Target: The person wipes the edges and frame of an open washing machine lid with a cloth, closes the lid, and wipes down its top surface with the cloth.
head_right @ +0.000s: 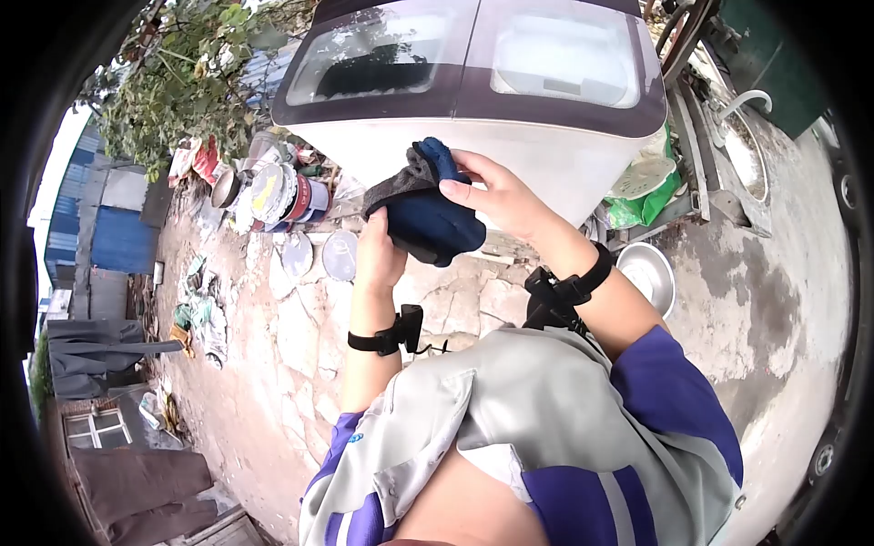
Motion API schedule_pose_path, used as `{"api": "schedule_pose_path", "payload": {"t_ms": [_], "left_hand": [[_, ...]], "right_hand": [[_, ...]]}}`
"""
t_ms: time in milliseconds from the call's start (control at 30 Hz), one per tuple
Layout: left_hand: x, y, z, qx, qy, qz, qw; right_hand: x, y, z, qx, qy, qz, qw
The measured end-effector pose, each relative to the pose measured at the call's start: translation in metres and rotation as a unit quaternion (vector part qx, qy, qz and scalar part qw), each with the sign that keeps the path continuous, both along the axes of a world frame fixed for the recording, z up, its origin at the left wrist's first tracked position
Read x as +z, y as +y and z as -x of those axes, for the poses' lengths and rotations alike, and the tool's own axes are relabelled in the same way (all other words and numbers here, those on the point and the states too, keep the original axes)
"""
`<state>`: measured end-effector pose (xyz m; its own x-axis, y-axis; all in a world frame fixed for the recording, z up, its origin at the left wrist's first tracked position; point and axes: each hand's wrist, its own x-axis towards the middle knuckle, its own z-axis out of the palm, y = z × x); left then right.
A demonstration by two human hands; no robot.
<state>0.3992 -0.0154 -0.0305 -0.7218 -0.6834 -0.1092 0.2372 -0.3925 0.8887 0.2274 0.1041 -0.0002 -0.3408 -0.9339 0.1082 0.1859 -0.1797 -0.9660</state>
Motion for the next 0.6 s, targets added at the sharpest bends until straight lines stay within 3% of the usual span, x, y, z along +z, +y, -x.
{"api": "schedule_pose_path", "payload": {"t_ms": [33,100,200,267,367,433,533,567,600], "left_hand": [[0.005,-0.001,0.007,-0.028,0.037,-0.006,0.999],[0.023,0.001,0.025,-0.119,0.025,0.06,0.991],[0.046,0.014,0.063,-0.188,0.031,0.285,0.939],[0.046,0.014,0.089,-0.233,0.066,0.241,0.94],[0.056,0.008,0.128,-0.283,0.09,0.213,0.931],[0.061,-0.001,0.149,-0.27,0.03,0.263,0.926],[0.078,-0.017,0.187,-0.224,-0.051,0.119,0.966],[0.083,-0.021,0.197,-0.218,-0.051,0.128,0.966],[0.091,-0.023,0.204,-0.228,-0.103,0.219,0.943]], "right_hand": [[-0.006,0.001,0.006,0.013,0.09,0.009,0.996],[-0.011,0.008,0.006,0.017,0.062,0.039,0.997],[0.01,0.016,0.016,-0.054,0.139,0.037,0.988],[0.012,0.017,0.03,-0.121,0.164,0.047,0.978],[0.013,0.011,0.058,-0.172,-0.027,0.031,0.984],[0.009,0.009,0.088,-0.214,-0.016,0.054,0.975],[0.019,0.022,0.128,-0.176,-0.207,0.013,0.962],[0.025,0.028,0.139,-0.172,-0.262,0.029,0.949],[0.034,0.033,0.154,-0.182,-0.271,0.032,0.945]]}}
